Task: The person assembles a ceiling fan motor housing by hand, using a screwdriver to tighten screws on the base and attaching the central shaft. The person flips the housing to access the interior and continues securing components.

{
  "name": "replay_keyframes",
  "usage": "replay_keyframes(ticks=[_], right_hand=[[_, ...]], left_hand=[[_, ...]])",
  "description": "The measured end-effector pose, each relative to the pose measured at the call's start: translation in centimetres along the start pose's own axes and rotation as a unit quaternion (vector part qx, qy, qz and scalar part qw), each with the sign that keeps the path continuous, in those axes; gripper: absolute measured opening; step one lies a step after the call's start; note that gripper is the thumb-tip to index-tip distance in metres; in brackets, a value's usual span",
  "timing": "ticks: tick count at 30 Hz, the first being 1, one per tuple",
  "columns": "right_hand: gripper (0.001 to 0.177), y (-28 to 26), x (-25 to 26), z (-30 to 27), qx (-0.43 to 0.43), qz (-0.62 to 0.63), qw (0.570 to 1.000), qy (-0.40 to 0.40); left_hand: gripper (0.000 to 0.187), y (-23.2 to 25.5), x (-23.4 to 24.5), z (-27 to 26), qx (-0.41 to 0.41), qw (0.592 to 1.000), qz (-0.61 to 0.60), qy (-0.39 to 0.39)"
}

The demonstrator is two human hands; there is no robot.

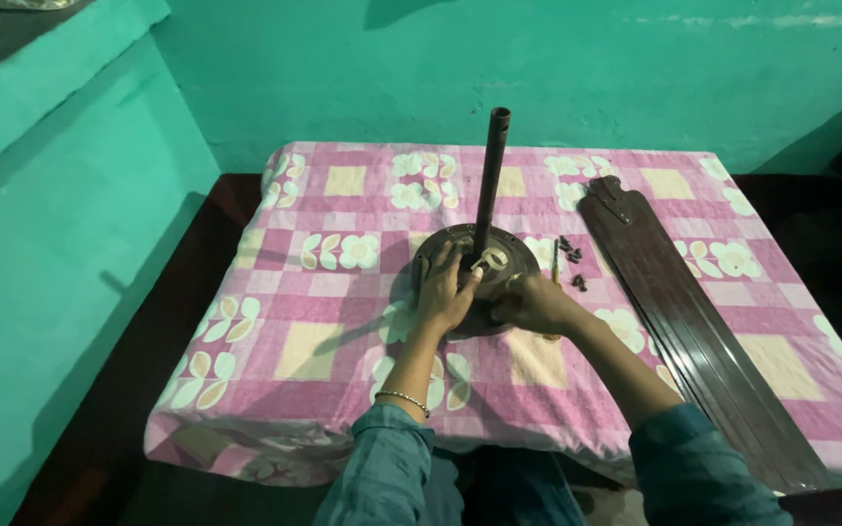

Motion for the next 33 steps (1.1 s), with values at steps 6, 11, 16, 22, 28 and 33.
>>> replay_keyframes(ticks=[6,11,16,22,28,33], right_hand=[[0.008,1.1,-2.3,-0.7,-0.012,-0.005,1.0,-0.002],[0.008,1.9,-2.6,-0.5,-0.047,-0.044,0.998,-0.018],[0.011,1.9,-3.5,-0.4,-0.08,-0.04,0.996,-0.004],[0.008,1.7,-4.8,-0.8,-0.103,-0.112,0.988,0.007],[0.011,1.2,-5.5,-1.0,-0.057,-0.185,0.981,-0.016],[0.019,1.1,-5.2,-0.9,0.003,-0.188,0.982,-0.017]], left_hand=[[0.07,-0.2,0.1,-0.2,0.008,1.0,0.004,-0.005],[0.07,0.3,0.1,0.0,0.007,1.0,-0.002,-0.005],[0.069,0.0,0.1,-0.2,0.016,0.999,-0.022,-0.023],[0.07,-1.0,-0.5,0.2,0.033,0.999,-0.02,-0.033],[0.062,0.6,1.2,-1.9,-0.028,0.994,-0.039,0.101],[0.04,3.8,4.7,-4.9,-0.104,0.979,0.001,0.178]])
Point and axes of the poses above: each hand's wrist, its own z-axis towards the middle knuckle, its own x-axis out of the back of the hand, y = z × x, the point moved 3 cm from there along z, towards the middle knuckle
